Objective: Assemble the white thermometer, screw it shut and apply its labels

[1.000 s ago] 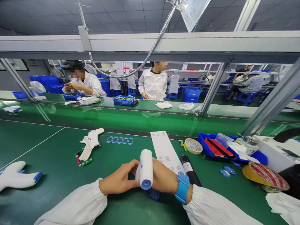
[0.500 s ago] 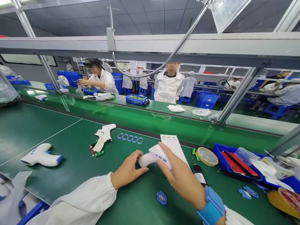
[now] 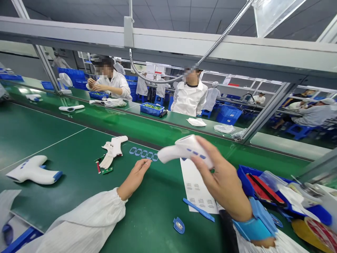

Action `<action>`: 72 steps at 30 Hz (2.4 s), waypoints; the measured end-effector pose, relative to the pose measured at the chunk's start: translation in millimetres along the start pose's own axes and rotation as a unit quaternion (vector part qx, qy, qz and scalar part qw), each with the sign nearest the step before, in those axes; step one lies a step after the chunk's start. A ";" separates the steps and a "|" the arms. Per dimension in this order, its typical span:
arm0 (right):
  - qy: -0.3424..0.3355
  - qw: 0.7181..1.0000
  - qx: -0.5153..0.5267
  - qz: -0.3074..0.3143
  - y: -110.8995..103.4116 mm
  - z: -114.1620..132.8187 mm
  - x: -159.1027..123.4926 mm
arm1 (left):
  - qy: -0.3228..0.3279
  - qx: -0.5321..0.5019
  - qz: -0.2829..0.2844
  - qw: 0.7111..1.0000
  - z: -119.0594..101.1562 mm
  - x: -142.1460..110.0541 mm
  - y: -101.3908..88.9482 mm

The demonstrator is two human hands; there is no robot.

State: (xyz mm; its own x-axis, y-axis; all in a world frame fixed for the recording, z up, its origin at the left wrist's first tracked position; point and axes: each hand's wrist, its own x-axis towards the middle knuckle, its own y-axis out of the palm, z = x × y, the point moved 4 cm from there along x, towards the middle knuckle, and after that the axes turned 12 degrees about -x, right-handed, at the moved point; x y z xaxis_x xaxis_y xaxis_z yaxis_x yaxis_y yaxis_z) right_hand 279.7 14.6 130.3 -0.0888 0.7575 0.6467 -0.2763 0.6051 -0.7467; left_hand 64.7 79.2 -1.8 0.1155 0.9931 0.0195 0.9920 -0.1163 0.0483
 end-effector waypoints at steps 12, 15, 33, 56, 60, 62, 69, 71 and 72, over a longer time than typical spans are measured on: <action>-0.074 0.997 0.005 0.006 9.1 -1.4 -18.8 | -0.008 -0.022 -0.029 0.999 3.5 -0.2 1.4; -0.134 0.978 0.015 0.162 21.8 2.2 -25.9 | -0.010 -0.021 -0.033 0.999 3.8 -0.8 1.3; -0.153 0.973 -0.003 0.173 20.5 -2.1 -33.8 | -0.023 -0.018 -0.035 0.999 1.5 -4.5 2.2; -0.025 0.999 0.021 0.019 13.0 -11.0 -33.4 | -0.026 -0.023 -0.016 0.999 1.7 -6.3 4.8; -0.144 0.969 -0.008 0.202 25.2 -1.3 -34.4 | -0.026 -0.026 -0.012 0.999 3.0 -7.3 6.0; -0.096 0.989 -0.006 0.115 16.1 -3.3 -29.3 | -0.021 -0.027 -0.012 0.999 2.9 -7.5 6.4; -0.173 0.961 -0.008 0.215 23.0 7.0 -34.9 | -0.018 -0.026 -0.013 0.999 2.5 -6.7 6.2; -0.130 0.980 -0.002 0.150 16.5 5.1 -32.8 | -0.016 -0.027 -0.014 0.999 2.3 -6.8 5.9; -0.107 0.991 0.003 0.081 10.5 3.8 -31.7 | -0.015 -0.027 -0.014 0.999 2.3 -7.0 5.8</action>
State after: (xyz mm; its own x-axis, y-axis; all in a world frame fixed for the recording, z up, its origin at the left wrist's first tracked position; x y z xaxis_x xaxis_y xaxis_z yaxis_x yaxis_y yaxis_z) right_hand 276.0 -4.1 102.6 -0.3338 0.7747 0.5370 -0.2479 0.4775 -0.8430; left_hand 69.8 71.5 -3.9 0.0892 0.9959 -0.0131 0.9909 -0.0874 0.1026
